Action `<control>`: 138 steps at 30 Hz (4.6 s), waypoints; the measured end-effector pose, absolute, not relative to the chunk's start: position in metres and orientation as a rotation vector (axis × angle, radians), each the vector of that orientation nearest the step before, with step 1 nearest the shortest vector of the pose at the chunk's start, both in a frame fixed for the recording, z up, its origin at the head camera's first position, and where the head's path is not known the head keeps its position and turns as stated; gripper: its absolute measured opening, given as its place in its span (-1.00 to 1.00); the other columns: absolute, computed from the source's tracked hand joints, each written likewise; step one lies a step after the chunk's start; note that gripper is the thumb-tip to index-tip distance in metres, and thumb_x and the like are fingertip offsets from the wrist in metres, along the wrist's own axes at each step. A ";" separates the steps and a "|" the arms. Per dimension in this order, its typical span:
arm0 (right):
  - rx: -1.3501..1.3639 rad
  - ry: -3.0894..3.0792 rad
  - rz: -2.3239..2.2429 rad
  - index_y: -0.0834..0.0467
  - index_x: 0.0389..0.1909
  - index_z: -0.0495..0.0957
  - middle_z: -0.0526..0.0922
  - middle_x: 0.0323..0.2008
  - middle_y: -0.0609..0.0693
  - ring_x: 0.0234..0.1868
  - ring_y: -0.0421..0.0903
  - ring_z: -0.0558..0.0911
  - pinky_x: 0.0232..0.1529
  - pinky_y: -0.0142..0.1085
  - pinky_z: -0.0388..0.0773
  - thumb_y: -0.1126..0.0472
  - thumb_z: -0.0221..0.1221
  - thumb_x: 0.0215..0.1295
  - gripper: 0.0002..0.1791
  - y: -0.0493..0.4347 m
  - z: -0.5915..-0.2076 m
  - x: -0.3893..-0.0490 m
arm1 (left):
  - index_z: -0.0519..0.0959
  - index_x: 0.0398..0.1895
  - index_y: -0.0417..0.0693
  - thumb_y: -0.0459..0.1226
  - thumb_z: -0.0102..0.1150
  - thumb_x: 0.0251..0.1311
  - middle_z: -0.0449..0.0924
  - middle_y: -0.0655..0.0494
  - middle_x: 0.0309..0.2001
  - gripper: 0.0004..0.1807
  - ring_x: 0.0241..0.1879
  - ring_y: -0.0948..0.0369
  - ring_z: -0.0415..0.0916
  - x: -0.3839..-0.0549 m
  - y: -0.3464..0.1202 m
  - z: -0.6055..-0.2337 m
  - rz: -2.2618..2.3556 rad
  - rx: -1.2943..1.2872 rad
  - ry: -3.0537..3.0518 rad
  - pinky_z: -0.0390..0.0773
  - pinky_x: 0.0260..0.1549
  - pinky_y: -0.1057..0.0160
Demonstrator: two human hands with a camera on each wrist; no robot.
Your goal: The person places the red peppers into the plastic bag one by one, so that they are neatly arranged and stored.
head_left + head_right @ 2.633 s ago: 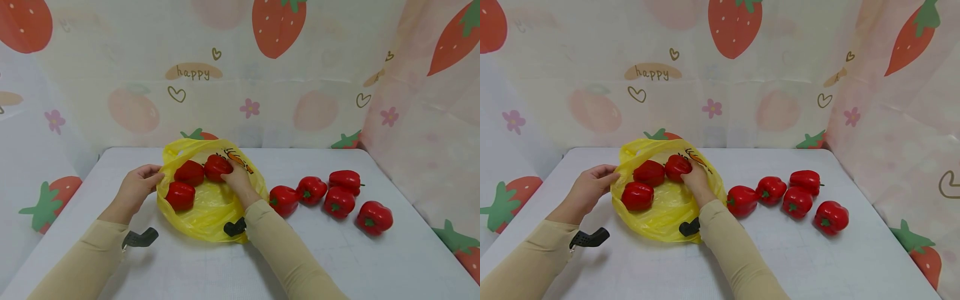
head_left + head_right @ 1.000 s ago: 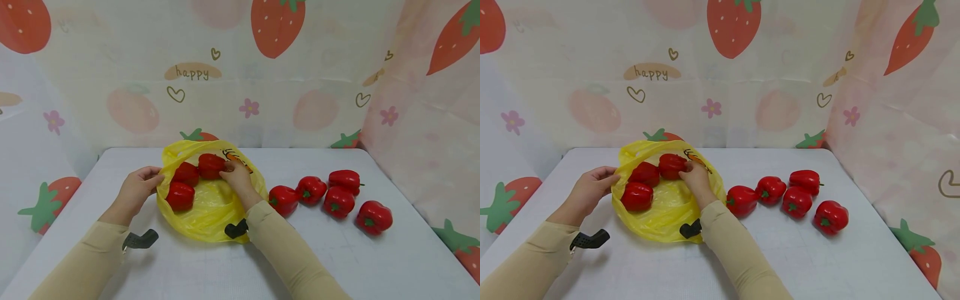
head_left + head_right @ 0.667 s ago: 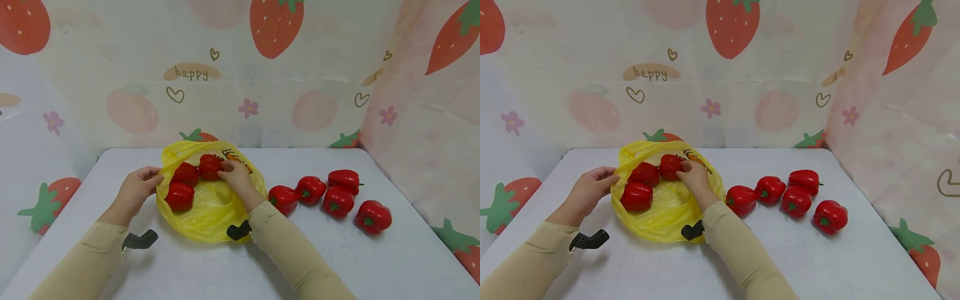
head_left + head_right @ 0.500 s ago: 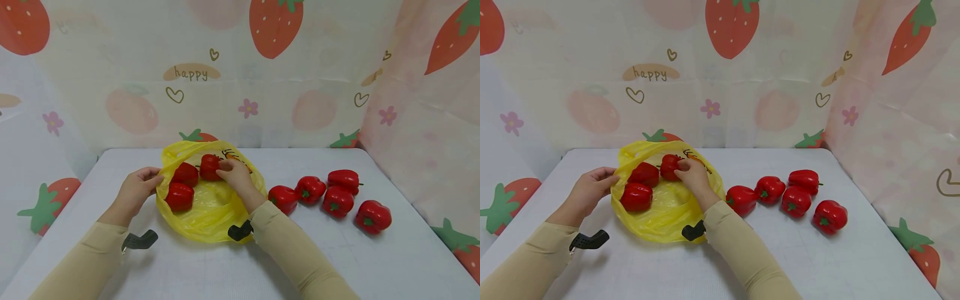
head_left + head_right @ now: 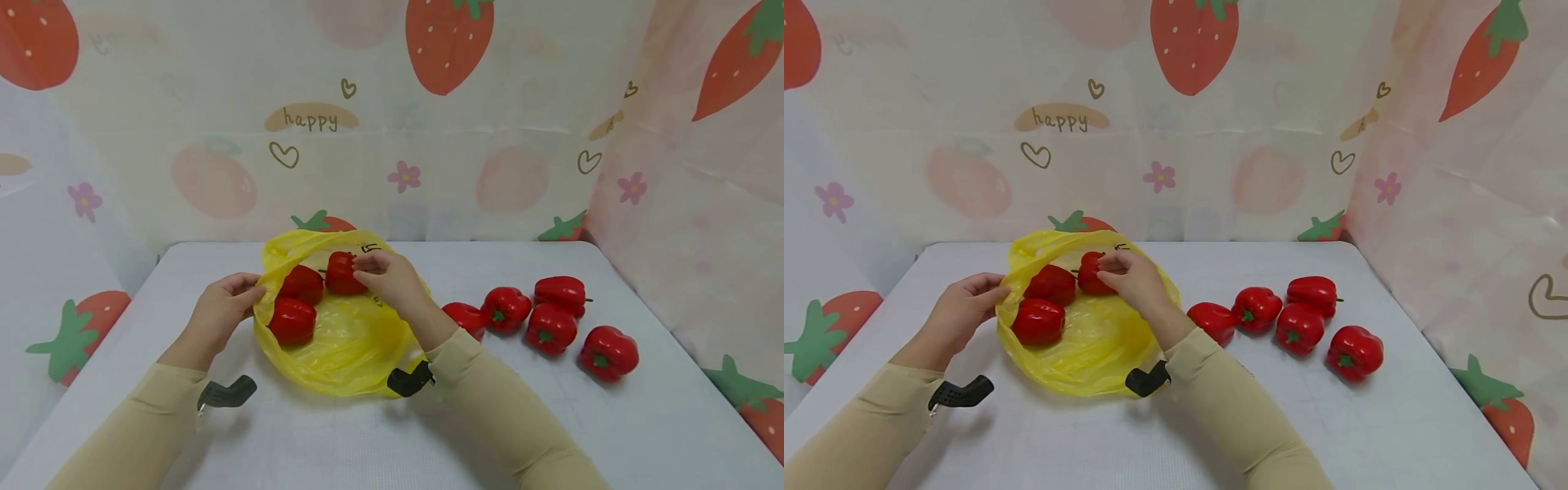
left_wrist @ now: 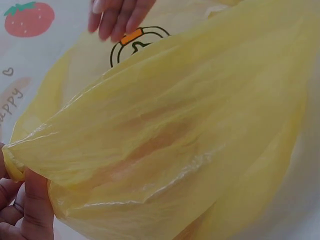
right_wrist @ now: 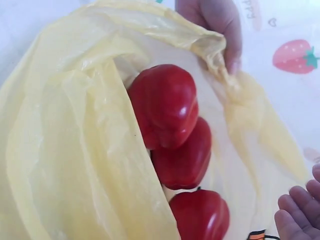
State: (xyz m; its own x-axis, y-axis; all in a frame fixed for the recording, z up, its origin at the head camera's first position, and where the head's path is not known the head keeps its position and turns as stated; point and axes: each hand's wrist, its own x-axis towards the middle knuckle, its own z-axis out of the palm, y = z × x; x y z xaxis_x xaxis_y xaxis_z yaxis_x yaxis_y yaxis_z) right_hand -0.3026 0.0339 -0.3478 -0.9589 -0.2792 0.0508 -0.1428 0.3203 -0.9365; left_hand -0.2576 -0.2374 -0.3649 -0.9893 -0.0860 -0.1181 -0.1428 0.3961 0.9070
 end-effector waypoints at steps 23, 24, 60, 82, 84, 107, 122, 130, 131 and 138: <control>-0.343 2.589 -1.623 0.04 -0.06 0.53 0.59 -0.05 -0.01 -0.04 -0.12 0.56 0.05 -0.22 0.48 0.12 0.20 0.19 -0.72 0.132 -0.331 -0.290 | 0.36 0.17 -0.14 -0.07 -0.03 0.29 0.42 -0.12 0.10 -0.52 0.00 0.07 0.42 -0.254 -0.240 -0.360 1.706 -0.207 2.592 0.49 -0.07 0.32; -0.336 2.598 -1.606 0.03 -0.06 0.53 0.59 -0.04 -0.01 -0.03 -0.12 0.56 0.05 -0.21 0.48 0.11 0.19 0.19 -0.71 0.136 -0.331 -0.290 | 0.36 0.17 -0.14 -0.07 -0.03 0.29 0.42 -0.12 0.10 -0.52 0.00 0.07 0.41 -0.254 -0.241 -0.360 1.705 -0.207 2.594 0.49 -0.07 0.33; -0.393 2.482 -1.100 -0.08 0.14 0.43 0.45 0.12 -0.03 0.15 0.00 0.36 -0.05 -0.15 0.55 0.09 0.38 -0.07 -0.35 0.199 -0.372 -0.284 | 0.37 0.15 -0.10 -0.03 -0.03 0.28 0.43 -0.08 0.10 -0.53 0.00 0.09 0.41 -0.254 -0.244 -0.365 1.719 -0.218 2.584 0.49 -0.09 0.38; -0.488 2.544 -1.063 -0.06 0.10 0.44 0.47 0.05 -0.06 0.12 0.02 0.39 -0.14 -0.17 0.59 0.17 0.41 -0.11 -0.34 0.213 -0.376 -0.275 | 0.38 0.14 -0.10 -0.04 -0.02 0.28 0.43 -0.08 0.09 -0.54 0.00 0.08 0.41 -0.255 -0.243 -0.369 1.724 -0.209 2.580 0.49 -0.09 0.36; -0.505 2.529 -1.074 -0.06 0.10 0.43 0.47 0.04 -0.08 0.12 0.00 0.38 -0.13 -0.18 0.59 0.16 0.43 -0.15 -0.32 0.213 -0.377 -0.274 | 0.38 0.13 -0.10 -0.05 -0.02 0.28 0.43 -0.08 0.09 -0.54 0.00 0.08 0.41 -0.255 -0.244 -0.369 1.726 -0.209 2.579 0.50 -0.10 0.37; -0.414 2.498 -1.112 -0.23 0.22 0.31 0.36 0.16 -0.03 0.22 0.06 0.25 -0.10 -0.08 0.56 0.05 0.44 -0.20 -0.15 0.219 -0.397 -0.258 | 0.36 0.16 -0.11 -0.06 -0.05 0.29 0.42 -0.10 0.09 -0.54 0.01 0.07 0.40 -0.252 -0.241 -0.366 1.718 -0.220 2.576 0.48 -0.07 0.34; -0.396 2.490 -1.144 -0.29 0.24 0.26 0.34 0.19 -0.05 0.23 0.03 0.24 -0.01 -0.06 0.51 0.10 0.43 -0.17 -0.13 0.224 -0.411 -0.259 | 0.37 0.16 -0.11 -0.05 -0.03 0.28 0.42 -0.09 0.09 -0.53 0.01 0.08 0.40 -0.253 -0.242 -0.369 1.731 -0.222 2.559 0.49 -0.08 0.36; -0.464 2.492 -1.268 -0.13 0.24 0.30 0.37 0.16 -0.02 0.20 0.05 0.30 -0.02 -0.10 0.52 0.04 0.39 -0.09 -0.21 0.228 -0.412 -0.264 | 0.38 0.15 -0.09 -0.04 -0.03 0.28 0.42 -0.07 0.09 -0.54 0.01 0.08 0.40 -0.253 -0.242 -0.369 1.711 -0.221 2.571 0.49 -0.08 0.36; -0.465 2.495 -1.280 -0.13 0.22 0.31 0.38 0.16 -0.02 0.20 0.05 0.29 -0.02 -0.10 0.52 0.04 0.39 -0.09 -0.23 0.228 -0.412 -0.264 | 0.38 0.15 -0.09 -0.04 -0.03 0.28 0.42 -0.07 0.09 -0.53 0.01 0.08 0.40 -0.253 -0.242 -0.369 1.710 -0.221 2.572 0.49 -0.07 0.36; -0.469 2.491 -1.352 -0.07 0.20 0.35 0.40 0.14 0.00 0.20 0.07 0.29 -0.03 -0.12 0.52 0.05 0.39 -0.09 -0.26 0.229 -0.411 -0.265 | 0.36 0.16 -0.11 -0.05 -0.03 0.28 0.41 -0.09 0.10 -0.53 0.01 0.07 0.40 -0.253 -0.240 -0.368 1.720 -0.224 2.569 0.50 -0.08 0.37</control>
State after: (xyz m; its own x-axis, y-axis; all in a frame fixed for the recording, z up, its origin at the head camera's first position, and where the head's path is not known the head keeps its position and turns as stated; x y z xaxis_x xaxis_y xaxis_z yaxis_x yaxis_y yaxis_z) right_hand -0.2646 0.2291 -0.4106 -0.9118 -0.4030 -0.0791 -0.1533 0.5127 -0.8448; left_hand -0.2532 -0.2404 -0.3684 -0.9887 -0.0960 -0.1151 -0.1430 0.3741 0.9163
